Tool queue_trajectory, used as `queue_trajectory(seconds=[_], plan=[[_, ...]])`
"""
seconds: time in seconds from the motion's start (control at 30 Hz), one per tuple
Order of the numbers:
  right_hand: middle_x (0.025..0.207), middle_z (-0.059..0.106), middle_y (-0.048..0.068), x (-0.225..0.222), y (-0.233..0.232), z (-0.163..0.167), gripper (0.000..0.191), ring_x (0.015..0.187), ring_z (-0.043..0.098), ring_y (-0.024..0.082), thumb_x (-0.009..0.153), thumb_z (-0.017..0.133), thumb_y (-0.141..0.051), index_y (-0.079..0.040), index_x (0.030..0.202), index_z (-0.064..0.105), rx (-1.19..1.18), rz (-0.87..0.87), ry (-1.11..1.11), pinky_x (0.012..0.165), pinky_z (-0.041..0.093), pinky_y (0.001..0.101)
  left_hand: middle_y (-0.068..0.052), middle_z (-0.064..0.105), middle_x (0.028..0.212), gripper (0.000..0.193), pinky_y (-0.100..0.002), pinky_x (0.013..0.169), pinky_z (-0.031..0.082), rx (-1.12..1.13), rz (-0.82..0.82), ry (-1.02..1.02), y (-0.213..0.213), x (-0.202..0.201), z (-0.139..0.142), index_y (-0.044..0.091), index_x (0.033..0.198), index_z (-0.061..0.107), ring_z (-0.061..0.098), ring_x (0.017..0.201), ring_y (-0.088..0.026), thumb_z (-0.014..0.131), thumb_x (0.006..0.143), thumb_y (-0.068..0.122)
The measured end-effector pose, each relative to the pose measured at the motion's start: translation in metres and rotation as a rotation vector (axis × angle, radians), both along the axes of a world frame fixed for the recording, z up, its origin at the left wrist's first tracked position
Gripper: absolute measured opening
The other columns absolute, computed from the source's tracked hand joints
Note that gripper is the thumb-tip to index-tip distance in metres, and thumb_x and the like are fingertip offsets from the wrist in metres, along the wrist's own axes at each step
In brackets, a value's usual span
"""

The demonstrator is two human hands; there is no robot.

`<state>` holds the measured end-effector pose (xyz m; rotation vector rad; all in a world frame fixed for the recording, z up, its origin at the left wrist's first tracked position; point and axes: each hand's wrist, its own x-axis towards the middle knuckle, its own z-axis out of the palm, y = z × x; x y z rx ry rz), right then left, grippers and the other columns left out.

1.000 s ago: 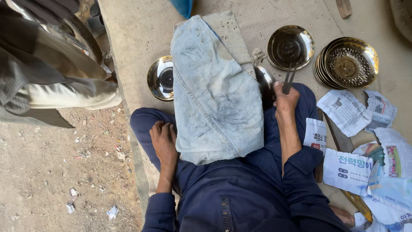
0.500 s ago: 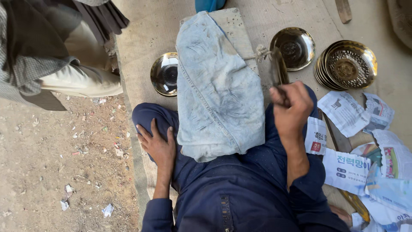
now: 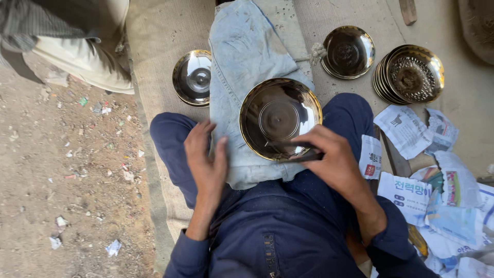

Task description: The person sits cross-legged with a brass plate on their lap and engraves decorative patterns into its surface using a small hand graver, rotating the plate as they work. Finished engraved plates are stacked nearby, and the person sets the completed plate with them at the end.

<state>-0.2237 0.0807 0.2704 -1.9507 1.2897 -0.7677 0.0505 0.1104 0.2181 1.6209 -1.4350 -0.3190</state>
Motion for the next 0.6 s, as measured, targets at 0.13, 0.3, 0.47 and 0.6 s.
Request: queue_trajectory(seconds=[0.13, 0.3, 0.47, 0.6], plan=[[0.088, 0.07, 0.003, -0.013, -0.012, 0.015, 0.049, 0.077, 0.059, 0.009, 0.079, 0.084, -0.005, -0.004, 0.124, 0.064, 0.154, -0.1, -0.015, 0.067, 0.05, 0.0246, -0.024, 0.045, 0.153, 0.087, -0.058, 0.12, 0.025, 0.066, -0.133, -0.158, -0.04, -0.035, 0.01, -0.004, 0.146, 0.046, 0.035, 0.147, -0.047, 0.086, 0.081, 0.039], [0.074, 0.069, 0.004, -0.008, -0.025, 0.021, 0.045, 0.062, 0.063, 0.009, 0.091, 0.074, -0.007, -0.006, 0.135, 0.061, 0.215, -0.209, 0.148, 0.055, 0.048, 0.0273, -0.022, 0.036, 0.159, 0.117, -0.07, 0.119, 0.008, 0.178, -0.125, -0.227, -0.067, -0.066, 0.005, -0.004, 0.153, 0.033, 0.024, 0.153, -0.046, 0.091, 0.064, 0.045], [0.079, 0.069, 0.014, 0.006, -0.041, 0.025, 0.038, 0.061, 0.058, 0.015, 0.104, 0.068, -0.007, -0.007, 0.142, 0.069, 0.365, -0.25, 0.047, 0.054, 0.048, 0.0317, -0.02, 0.036, 0.159, 0.119, -0.073, 0.118, 0.008, 0.178, -0.139, -0.208, -0.072, -0.063, 0.002, -0.004, 0.152, 0.034, 0.023, 0.152, -0.043, 0.091, 0.063, 0.049], [0.1, 0.071, 0.011, 0.018, -0.046, 0.04, 0.047, 0.082, 0.07, 0.015, 0.084, 0.081, -0.009, -0.005, 0.128, 0.067, -0.03, -0.022, 0.203, 0.069, 0.055, 0.0302, -0.019, 0.035, 0.159, 0.116, -0.073, 0.119, 0.008, 0.155, -0.122, -0.221, -0.073, -0.058, 0.0, -0.003, 0.152, 0.035, 0.023, 0.153, -0.043, 0.09, 0.065, 0.05]])
